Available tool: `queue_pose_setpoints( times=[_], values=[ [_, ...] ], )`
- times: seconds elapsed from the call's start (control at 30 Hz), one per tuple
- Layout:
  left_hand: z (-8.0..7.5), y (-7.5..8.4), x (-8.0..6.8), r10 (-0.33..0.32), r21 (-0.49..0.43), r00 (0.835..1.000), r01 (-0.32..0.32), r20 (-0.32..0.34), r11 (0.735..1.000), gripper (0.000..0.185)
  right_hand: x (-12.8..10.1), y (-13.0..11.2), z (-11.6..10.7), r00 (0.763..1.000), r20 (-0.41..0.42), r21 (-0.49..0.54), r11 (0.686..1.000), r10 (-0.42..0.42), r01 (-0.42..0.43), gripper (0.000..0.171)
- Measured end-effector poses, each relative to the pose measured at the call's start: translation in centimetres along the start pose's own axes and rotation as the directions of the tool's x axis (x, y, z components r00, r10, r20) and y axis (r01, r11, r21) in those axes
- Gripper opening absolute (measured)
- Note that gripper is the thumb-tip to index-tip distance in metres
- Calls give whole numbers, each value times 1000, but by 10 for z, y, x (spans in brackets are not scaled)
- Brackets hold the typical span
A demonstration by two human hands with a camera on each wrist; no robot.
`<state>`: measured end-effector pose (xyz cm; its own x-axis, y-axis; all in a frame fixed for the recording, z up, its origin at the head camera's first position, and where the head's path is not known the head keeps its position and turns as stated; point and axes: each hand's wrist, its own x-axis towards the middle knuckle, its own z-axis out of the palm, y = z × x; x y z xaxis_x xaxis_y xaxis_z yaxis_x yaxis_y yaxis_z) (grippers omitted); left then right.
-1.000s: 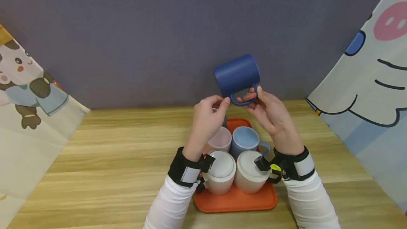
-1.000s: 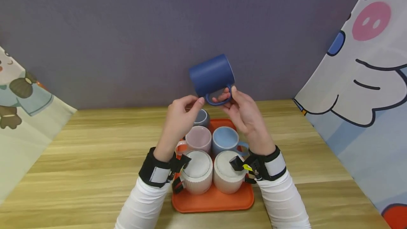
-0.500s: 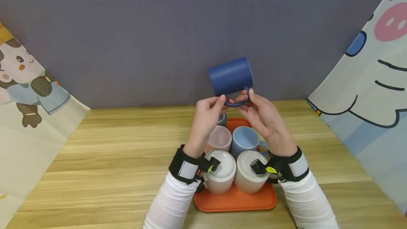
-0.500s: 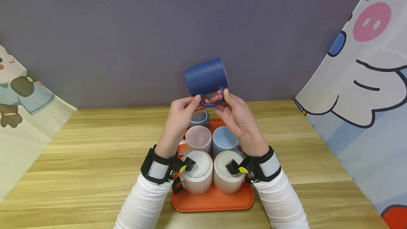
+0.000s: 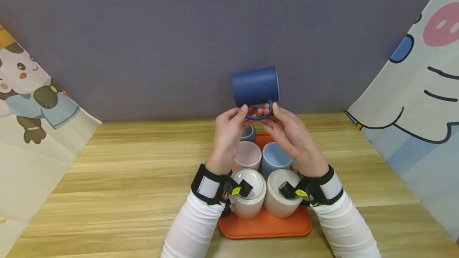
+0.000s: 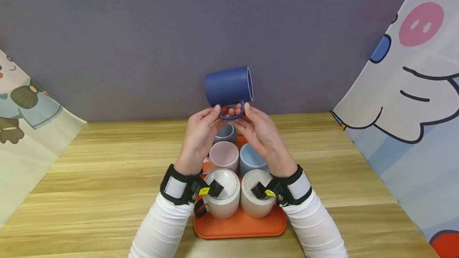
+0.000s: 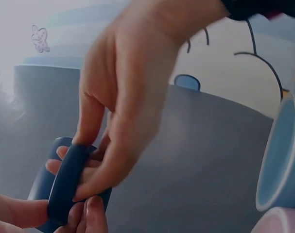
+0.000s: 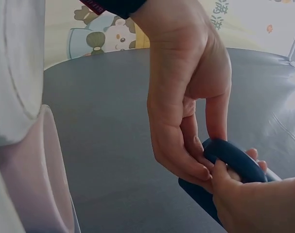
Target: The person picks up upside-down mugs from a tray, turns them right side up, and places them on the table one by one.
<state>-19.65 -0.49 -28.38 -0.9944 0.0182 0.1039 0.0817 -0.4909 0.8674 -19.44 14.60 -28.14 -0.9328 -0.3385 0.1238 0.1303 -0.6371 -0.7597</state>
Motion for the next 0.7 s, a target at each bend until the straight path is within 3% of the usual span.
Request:
queue_pose_setpoints(
  times=[0.13, 0.37, 0.5, 0.7],
  values=[
    [-2, 1, 0, -25, -88, 1000, 27, 17, 996, 30, 1, 2, 0, 1000, -18, -62, 998, 18, -20, 28],
    [-3, 4, 3, -77, -152, 997, 77, 4, 985, 26, 1, 2, -1, 998, -9, -104, 992, 64, -65, 29],
    [-3, 4, 4, -81, -182, 997, 81, 7, 980, 24, 2, 2, -1, 995, 0, -56, 994, 99, -99, 30],
    [-2, 2, 4, -37, -195, 999, 40, 19, 980, 17, 4, 3, -2, 983, 15, 76, 980, 185, -186, 34]
  ],
)
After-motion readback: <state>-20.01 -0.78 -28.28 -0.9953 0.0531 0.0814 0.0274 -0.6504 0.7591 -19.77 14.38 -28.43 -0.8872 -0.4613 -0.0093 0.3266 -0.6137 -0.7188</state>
